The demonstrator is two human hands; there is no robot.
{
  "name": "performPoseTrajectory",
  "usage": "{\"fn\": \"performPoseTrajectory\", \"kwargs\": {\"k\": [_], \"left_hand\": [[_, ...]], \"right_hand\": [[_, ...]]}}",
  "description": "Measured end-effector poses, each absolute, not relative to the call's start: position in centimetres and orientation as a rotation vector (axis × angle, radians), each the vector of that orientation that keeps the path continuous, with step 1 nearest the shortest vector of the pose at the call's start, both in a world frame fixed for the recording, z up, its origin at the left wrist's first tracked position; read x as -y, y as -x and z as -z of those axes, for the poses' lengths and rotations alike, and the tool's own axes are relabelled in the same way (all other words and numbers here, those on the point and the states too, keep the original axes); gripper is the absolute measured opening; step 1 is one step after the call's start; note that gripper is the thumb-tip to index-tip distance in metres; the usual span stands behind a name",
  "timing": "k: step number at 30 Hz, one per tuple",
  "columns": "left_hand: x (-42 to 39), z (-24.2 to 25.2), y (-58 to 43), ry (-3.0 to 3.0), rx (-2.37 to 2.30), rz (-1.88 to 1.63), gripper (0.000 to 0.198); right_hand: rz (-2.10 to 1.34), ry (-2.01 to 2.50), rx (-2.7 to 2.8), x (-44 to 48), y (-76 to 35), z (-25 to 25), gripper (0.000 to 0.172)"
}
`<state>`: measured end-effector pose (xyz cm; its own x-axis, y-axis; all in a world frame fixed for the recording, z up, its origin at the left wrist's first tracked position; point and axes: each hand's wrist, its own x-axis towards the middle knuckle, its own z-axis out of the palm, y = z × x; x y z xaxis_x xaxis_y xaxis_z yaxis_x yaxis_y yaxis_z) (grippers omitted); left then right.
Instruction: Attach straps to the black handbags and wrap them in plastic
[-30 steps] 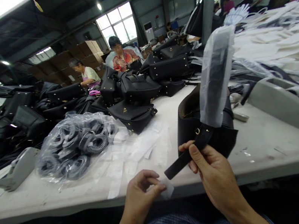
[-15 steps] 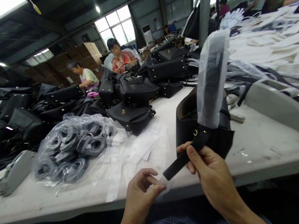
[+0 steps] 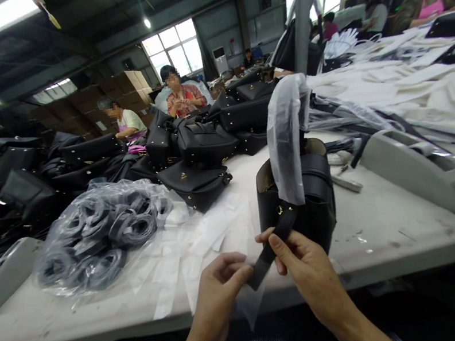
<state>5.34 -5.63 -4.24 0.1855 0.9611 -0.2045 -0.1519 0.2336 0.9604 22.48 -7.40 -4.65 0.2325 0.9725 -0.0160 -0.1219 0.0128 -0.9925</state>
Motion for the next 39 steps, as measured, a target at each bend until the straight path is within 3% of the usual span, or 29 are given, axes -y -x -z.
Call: {"fn": "performPoseTrajectory", "kwargs": {"k": [11, 21, 34, 39], "left_hand": [[3.2, 2.5, -11.3, -0.985, -0.885, -1.100, 0.033], [1.0, 1.9, -14.3, -0.993, -0.833, -1.164, 0.034], [3.6, 5.7, -13.2, -1.069, -0.920, -1.103, 0.034], [3.7, 5.5, -13.3, -1.277, -1.002, -1.214, 0.020]], "right_hand": [[-1.041, 1.351, 1.017, 7.7, -24.5, 2.6, 0.055], [-0.916, 1.407, 0.930, 6.4, -25.2, 3.4, 0.044], [-0.788, 1.521, 0.934, 6.6, -24.8, 3.1, 0.048], [-0.772, 1.525, 0.936, 6.5, -25.2, 3.1, 0.049]]}}
